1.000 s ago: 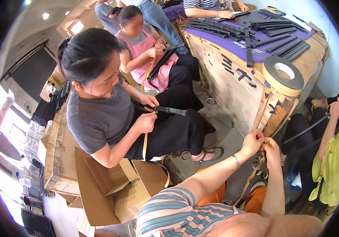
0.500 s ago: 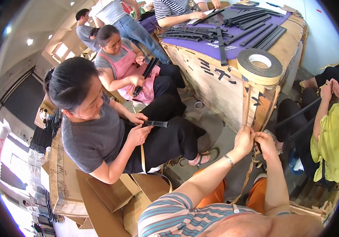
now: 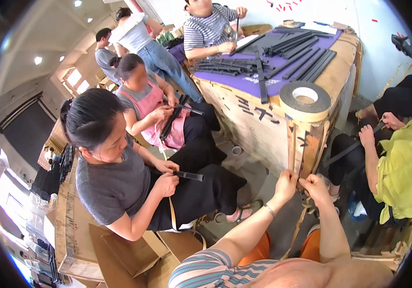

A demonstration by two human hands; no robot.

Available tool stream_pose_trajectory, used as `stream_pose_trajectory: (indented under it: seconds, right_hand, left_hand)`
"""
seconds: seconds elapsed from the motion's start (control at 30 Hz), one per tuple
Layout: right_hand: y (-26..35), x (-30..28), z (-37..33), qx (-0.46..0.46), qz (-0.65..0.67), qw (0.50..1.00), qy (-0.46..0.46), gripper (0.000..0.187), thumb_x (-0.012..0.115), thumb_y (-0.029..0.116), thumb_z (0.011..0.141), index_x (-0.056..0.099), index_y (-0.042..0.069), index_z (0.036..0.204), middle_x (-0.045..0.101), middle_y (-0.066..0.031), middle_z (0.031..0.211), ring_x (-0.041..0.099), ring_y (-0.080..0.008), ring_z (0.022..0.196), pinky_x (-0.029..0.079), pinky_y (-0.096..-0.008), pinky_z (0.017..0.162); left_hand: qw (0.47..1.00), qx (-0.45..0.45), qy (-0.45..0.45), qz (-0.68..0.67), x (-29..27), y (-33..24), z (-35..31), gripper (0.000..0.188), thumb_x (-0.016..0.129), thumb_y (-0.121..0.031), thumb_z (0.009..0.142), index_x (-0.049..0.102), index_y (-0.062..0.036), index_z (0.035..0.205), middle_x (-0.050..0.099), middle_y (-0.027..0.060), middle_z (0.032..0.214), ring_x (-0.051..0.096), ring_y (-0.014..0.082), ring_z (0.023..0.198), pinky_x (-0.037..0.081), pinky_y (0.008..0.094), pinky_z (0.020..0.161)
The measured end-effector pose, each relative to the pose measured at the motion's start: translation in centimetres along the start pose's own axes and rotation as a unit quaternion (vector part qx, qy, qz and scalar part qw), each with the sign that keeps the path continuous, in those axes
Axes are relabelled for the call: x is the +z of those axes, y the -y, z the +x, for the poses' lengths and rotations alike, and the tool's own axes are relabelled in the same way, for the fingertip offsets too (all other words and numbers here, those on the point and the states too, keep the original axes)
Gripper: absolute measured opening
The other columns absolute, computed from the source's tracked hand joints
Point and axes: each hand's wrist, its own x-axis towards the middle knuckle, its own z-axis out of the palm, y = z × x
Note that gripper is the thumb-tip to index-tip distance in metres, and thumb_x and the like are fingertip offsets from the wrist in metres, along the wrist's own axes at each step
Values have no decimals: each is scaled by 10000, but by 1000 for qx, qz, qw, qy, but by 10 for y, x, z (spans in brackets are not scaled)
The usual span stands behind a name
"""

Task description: Applying adhesive tape to long black rods as part of a manual assembly process.

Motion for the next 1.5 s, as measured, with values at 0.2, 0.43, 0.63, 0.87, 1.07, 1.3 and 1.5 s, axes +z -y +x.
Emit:
stream_pose_trajectory:
  seconds: [0.2, 0.43, 0.63, 0.87, 1.07, 1.3, 1.5]
  right_hand:
    - [18, 5, -2, -68, 16, 997, 43, 180, 617, 133, 819, 493, 68, 705, 547, -27, 623, 488, -82, 517, 374, -221, 479]
    - [12, 3, 7, 6, 73, 996, 52, 172, 629, 100, 804, 543, 29, 935, 502, 15, 653, 484, -69, 520, 366, -209, 439]
    - [12, 0, -2, 22, -34, 998, 49, 134, 644, 143, 809, 568, 40, 851, 541, 9, 664, 505, -69, 552, 384, -205, 464]
    - [4, 4, 5, -28, 10, 998, 61, 223, 657, 144, 805, 484, 46, 704, 548, -11, 634, 534, -85, 552, 421, -226, 467]
    - [-1, -2, 8, 16, -13, 1000, 20, 261, 688, 167, 751, 468, 43, 683, 536, -33, 607, 532, -95, 524, 402, -248, 423]
    - [-16, -1, 14, 44, -36, 995, 79, 277, 688, 184, 765, 480, 21, 683, 555, -56, 597, 527, -99, 515, 402, -255, 429]
    - [-14, 5, 15, 34, -46, 993, 103, 266, 689, 210, 763, 534, -1, 714, 598, -85, 628, 581, -126, 551, 439, -273, 467]
  left_hand:
    - [997, -34, 30, -58, -13, -9, 7, 194, 545, -181, 833, 536, 11, 805, 561, 205, 788, 567, 335, 726, 444, 391, 660]
    - [998, -40, 32, -40, -9, -1, 9, 141, 563, -131, 825, 547, 8, 812, 566, 138, 758, 549, 242, 701, 445, 345, 644]
    - [999, -12, 17, -28, -13, -3, 3, 124, 573, -117, 821, 557, 5, 813, 566, 94, 726, 530, 169, 665, 439, 306, 621]
    - [1000, 22, -6, -9, -15, 2, 7, 102, 588, -98, 809, 563, 1, 809, 563, 87, 737, 529, 171, 671, 443, 306, 628]
    - [970, 180, -159, 23, -39, -25, 44, 67, 548, -22, 789, 485, -12, 810, 480, 131, 768, 490, 272, 719, 411, 359, 669]
    - [867, 440, -147, 181, -73, -146, 253, 57, 542, -58, 803, 563, -22, 765, 568, 149, 735, 552, 326, 699, 438, 403, 642]
    - [839, 160, 3, 521, -59, -140, 364, 223, 524, -143, 751, 659, 3, 852, 623, 240, 890, 610, 365, 877, 484, 409, 792]
